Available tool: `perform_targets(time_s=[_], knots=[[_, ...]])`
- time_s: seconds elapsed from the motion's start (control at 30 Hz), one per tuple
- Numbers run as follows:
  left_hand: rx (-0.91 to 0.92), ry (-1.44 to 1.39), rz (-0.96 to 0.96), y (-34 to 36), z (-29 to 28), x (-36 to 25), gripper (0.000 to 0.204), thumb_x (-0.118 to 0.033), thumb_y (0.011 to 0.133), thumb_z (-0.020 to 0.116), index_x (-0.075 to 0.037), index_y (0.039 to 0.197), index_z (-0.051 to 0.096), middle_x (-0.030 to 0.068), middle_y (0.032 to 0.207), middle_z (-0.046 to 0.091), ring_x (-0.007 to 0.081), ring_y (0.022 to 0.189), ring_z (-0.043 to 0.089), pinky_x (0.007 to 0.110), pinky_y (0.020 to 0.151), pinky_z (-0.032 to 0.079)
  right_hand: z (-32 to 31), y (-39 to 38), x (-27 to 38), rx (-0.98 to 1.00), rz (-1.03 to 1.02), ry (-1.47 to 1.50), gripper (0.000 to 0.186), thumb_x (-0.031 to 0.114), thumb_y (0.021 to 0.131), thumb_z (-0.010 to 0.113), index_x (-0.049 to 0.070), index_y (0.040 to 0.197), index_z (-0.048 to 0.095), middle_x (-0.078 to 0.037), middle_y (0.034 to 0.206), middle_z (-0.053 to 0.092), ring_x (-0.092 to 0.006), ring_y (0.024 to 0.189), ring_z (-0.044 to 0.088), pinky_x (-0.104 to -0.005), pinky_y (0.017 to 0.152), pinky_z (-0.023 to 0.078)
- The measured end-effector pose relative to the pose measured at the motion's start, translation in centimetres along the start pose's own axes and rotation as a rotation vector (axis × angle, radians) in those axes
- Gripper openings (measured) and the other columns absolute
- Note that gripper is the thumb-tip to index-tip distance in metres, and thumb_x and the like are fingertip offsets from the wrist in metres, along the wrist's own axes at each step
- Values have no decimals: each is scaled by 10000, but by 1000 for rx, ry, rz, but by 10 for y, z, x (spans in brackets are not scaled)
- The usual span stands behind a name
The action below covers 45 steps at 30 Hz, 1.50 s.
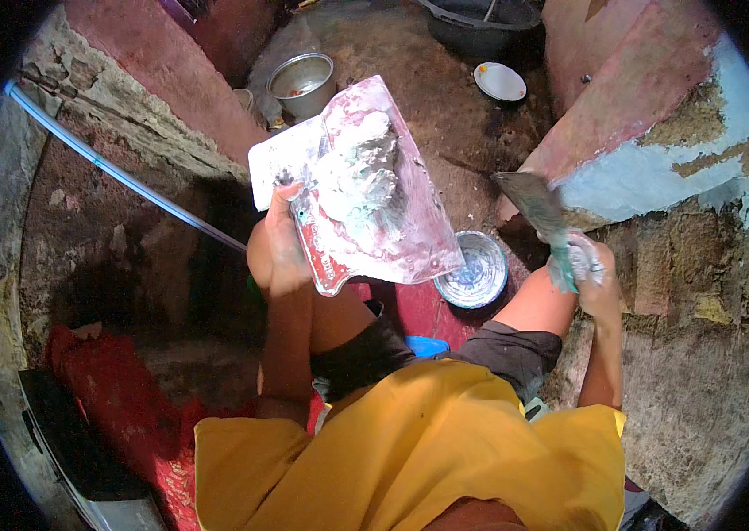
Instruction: The person applies a white patching compound to a damaged brick and plaster wall using a putty knife.
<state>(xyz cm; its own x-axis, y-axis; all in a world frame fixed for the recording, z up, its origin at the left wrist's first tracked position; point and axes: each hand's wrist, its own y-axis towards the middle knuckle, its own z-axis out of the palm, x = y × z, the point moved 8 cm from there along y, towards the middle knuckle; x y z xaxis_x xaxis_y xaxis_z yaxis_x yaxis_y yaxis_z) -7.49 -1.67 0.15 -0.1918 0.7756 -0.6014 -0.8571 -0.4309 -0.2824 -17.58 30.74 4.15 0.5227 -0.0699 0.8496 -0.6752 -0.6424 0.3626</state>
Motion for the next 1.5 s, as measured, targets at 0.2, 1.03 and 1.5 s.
perform_targets(time_s=[0.2,1.03,1.5], knots=[[-158,310,-29,2,-30,0,417,-278,765,590,10,1061,536,125,915,622,241,769,600,345,722,485,54,15,-10,656,223,326,281,228,867,491,-12,987,573,-43,663,573,-71,491,491,-233,439,409],[131,6,77,12,-22,15,472,-264,770,502,-15,1169,453,120,1118,542,277,1013,520,409,899,391,75,-42,-39,226,805,456,288,210,926,411,59,1163,473,-16,632,505,-71,444,448,-212,379,388],[283,15,-262,10,-20,44,322,-225,770,482,17,978,525,122,875,584,246,782,562,359,735,446,25,9,-14,243,573,97,204,139,886,450,30,1011,568,-16,617,522,-64,466,460,-220,389,374]])
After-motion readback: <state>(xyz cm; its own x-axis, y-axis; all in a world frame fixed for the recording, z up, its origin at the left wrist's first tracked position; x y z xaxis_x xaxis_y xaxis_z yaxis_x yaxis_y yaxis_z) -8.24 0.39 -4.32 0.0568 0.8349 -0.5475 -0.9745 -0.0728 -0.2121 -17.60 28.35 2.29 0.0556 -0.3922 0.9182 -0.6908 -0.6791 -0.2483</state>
